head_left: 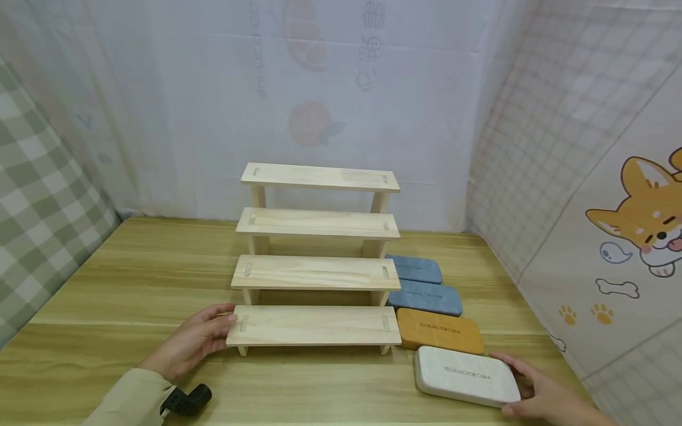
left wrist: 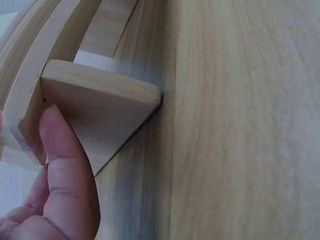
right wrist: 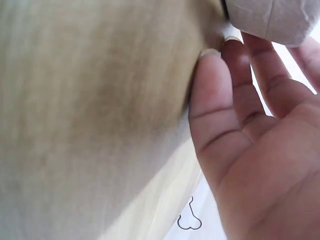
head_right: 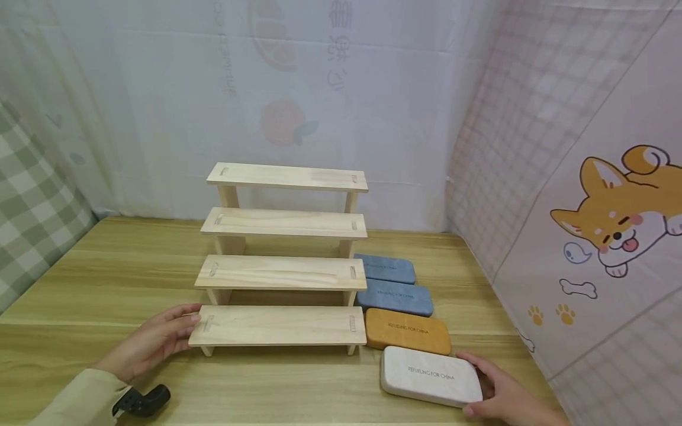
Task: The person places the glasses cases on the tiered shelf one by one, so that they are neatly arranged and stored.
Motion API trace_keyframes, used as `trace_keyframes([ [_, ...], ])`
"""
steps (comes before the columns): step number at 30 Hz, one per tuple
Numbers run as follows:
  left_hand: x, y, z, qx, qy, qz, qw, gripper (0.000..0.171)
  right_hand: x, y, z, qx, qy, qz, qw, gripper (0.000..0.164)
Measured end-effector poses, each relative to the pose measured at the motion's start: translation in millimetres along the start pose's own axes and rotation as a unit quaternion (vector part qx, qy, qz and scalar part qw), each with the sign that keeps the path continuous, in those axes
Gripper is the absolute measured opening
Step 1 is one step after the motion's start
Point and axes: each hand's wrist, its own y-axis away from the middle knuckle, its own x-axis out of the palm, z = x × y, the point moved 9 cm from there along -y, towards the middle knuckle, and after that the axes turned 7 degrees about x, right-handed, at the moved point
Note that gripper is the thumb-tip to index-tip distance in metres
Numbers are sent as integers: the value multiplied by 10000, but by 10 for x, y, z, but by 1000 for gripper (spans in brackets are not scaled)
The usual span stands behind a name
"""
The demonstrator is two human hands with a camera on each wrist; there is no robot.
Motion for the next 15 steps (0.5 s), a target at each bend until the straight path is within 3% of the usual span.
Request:
trace_keyframes([
  [7,25,-2,8,-65,132,51,9999,75,17,11,59,-403,243,-114,9988,75],
  [10,36,-10,9,-7,174,146,9997,74,-18,17,67,-277,656,-441,9965,70],
  [15,52,-28,4,136,139,331,9993,73,-78,35,66,277,1403,-916,9855,80],
])
